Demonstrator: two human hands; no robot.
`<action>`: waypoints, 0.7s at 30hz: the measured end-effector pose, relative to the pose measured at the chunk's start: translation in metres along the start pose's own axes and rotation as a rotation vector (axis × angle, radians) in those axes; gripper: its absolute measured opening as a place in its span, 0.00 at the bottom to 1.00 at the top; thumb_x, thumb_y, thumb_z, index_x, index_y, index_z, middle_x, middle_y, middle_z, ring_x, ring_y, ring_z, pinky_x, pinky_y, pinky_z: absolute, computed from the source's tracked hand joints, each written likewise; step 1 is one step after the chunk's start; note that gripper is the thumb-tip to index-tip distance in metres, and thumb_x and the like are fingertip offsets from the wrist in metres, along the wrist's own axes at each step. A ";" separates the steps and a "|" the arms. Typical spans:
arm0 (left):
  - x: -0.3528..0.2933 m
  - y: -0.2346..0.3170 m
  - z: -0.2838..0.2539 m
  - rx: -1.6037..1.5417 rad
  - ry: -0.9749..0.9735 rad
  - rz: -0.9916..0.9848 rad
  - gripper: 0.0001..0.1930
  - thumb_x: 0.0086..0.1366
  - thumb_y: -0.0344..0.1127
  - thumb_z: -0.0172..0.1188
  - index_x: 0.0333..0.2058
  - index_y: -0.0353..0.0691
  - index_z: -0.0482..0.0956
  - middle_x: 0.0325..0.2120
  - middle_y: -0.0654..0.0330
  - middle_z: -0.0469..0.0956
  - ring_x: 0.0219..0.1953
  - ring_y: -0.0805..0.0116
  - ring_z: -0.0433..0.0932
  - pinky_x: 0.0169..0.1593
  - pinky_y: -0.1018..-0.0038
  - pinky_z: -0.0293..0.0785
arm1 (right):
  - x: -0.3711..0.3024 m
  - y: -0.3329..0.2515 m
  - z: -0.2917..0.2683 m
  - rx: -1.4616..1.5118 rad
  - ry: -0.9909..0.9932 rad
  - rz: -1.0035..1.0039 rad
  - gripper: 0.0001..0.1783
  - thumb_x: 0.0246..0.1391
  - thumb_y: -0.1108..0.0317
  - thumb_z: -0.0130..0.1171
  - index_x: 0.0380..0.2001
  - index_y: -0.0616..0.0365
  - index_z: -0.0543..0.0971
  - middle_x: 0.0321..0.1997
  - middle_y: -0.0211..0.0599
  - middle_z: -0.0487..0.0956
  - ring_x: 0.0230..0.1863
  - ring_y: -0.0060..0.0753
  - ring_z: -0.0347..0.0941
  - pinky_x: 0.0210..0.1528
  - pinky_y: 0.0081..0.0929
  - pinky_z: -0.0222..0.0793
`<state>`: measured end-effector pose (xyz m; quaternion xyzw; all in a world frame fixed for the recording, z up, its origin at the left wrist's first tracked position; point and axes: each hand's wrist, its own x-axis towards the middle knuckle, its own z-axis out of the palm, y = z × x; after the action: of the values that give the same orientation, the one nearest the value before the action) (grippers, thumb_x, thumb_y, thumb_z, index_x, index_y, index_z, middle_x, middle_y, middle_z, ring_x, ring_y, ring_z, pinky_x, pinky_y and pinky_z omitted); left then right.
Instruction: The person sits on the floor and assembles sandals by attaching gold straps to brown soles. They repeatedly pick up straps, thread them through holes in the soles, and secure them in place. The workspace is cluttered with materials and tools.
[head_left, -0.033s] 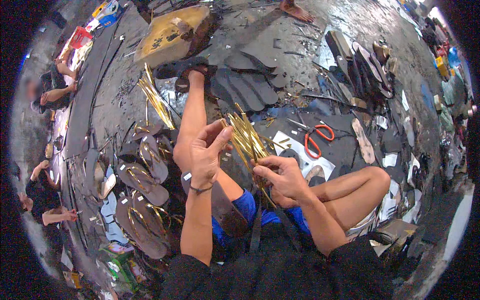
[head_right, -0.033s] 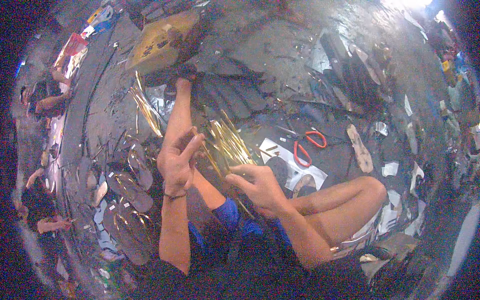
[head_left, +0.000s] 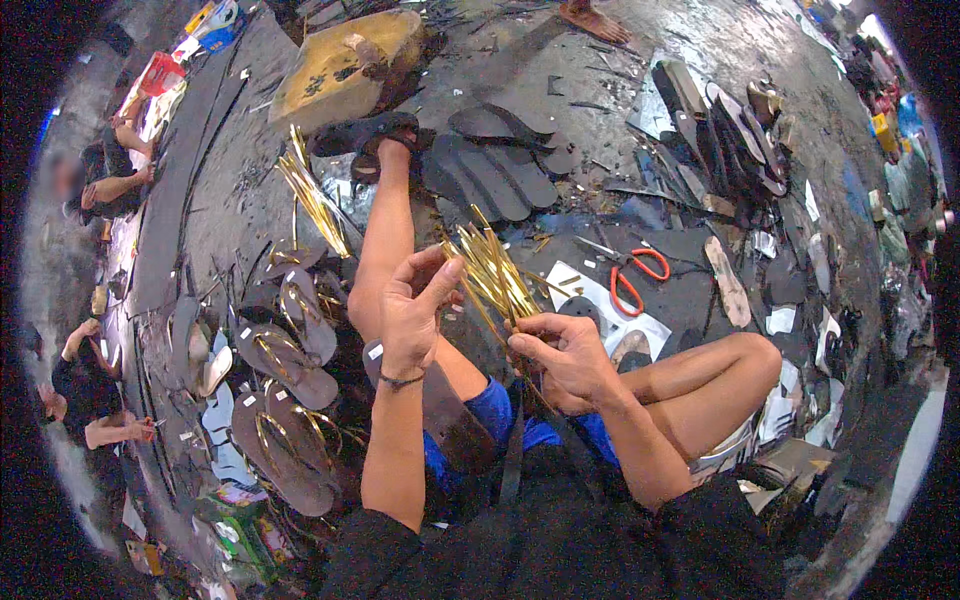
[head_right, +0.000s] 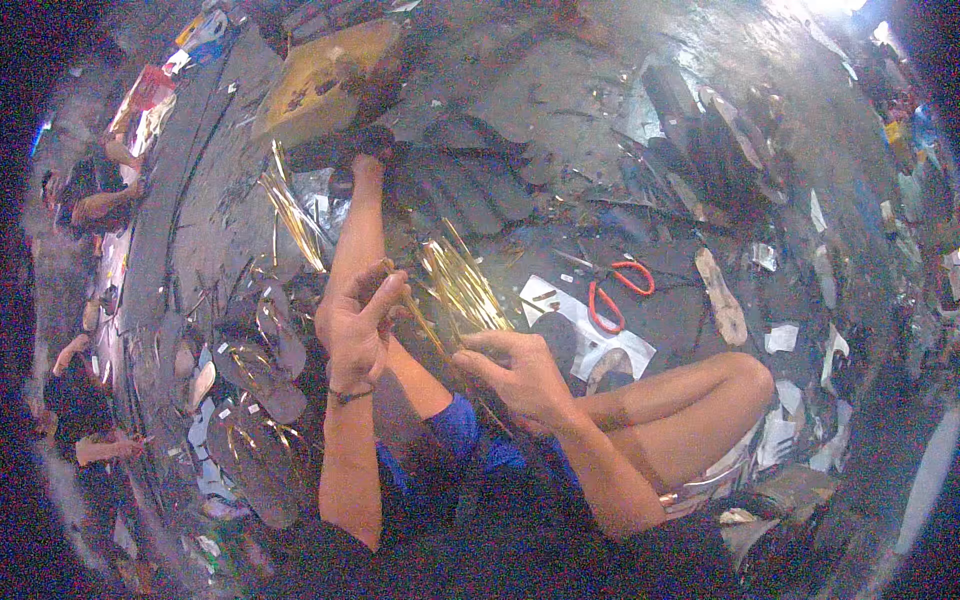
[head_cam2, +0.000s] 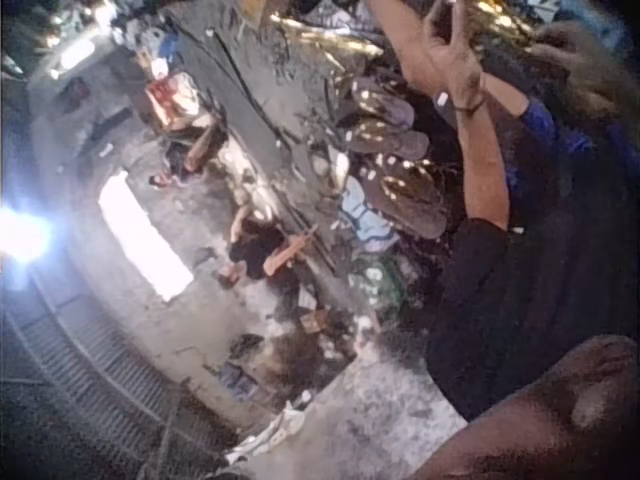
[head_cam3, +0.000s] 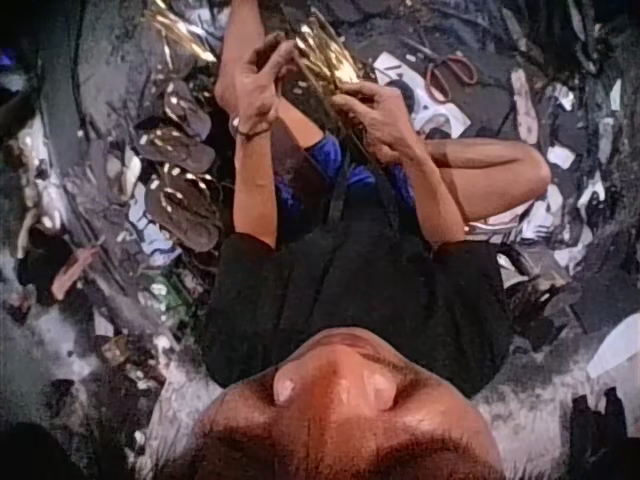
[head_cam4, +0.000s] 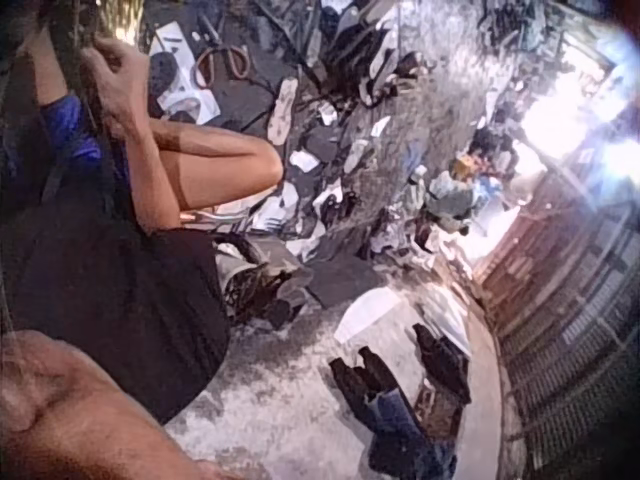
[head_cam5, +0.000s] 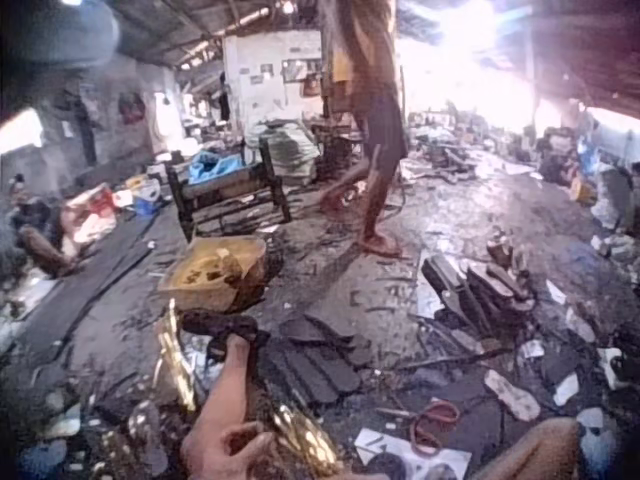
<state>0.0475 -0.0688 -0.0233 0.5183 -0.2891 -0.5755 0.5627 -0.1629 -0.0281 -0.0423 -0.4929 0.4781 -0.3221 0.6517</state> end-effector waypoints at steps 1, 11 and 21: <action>0.001 -0.003 -0.006 -0.023 -0.010 -0.009 0.18 0.63 0.28 0.66 0.52 0.38 0.78 0.40 0.61 0.84 0.38 0.76 0.82 0.35 0.78 0.79 | -0.001 -0.006 0.001 0.060 -0.013 0.056 0.18 0.54 0.64 0.68 0.44 0.64 0.82 0.41 0.42 0.85 0.38 0.28 0.80 0.42 0.28 0.76; -0.014 -0.004 0.005 0.239 0.039 0.238 0.20 0.62 0.28 0.68 0.53 0.35 0.78 0.42 0.59 0.83 0.41 0.75 0.81 0.42 0.77 0.80 | 0.004 -0.019 -0.001 -0.037 -0.221 0.118 0.19 0.54 0.64 0.68 0.47 0.63 0.83 0.39 0.40 0.86 0.37 0.24 0.80 0.38 0.25 0.77; -0.024 -0.008 0.005 0.357 0.019 0.201 0.16 0.62 0.25 0.67 0.49 0.32 0.80 0.38 0.58 0.84 0.39 0.75 0.82 0.42 0.80 0.78 | 0.013 -0.020 0.031 0.137 0.070 -0.133 0.13 0.56 0.72 0.66 0.45 0.65 0.82 0.41 0.37 0.83 0.35 0.25 0.80 0.38 0.22 0.78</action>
<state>0.0361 -0.0457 -0.0222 0.5836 -0.4317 -0.4512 0.5191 -0.1285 -0.0356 -0.0259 -0.4662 0.4440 -0.4135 0.6439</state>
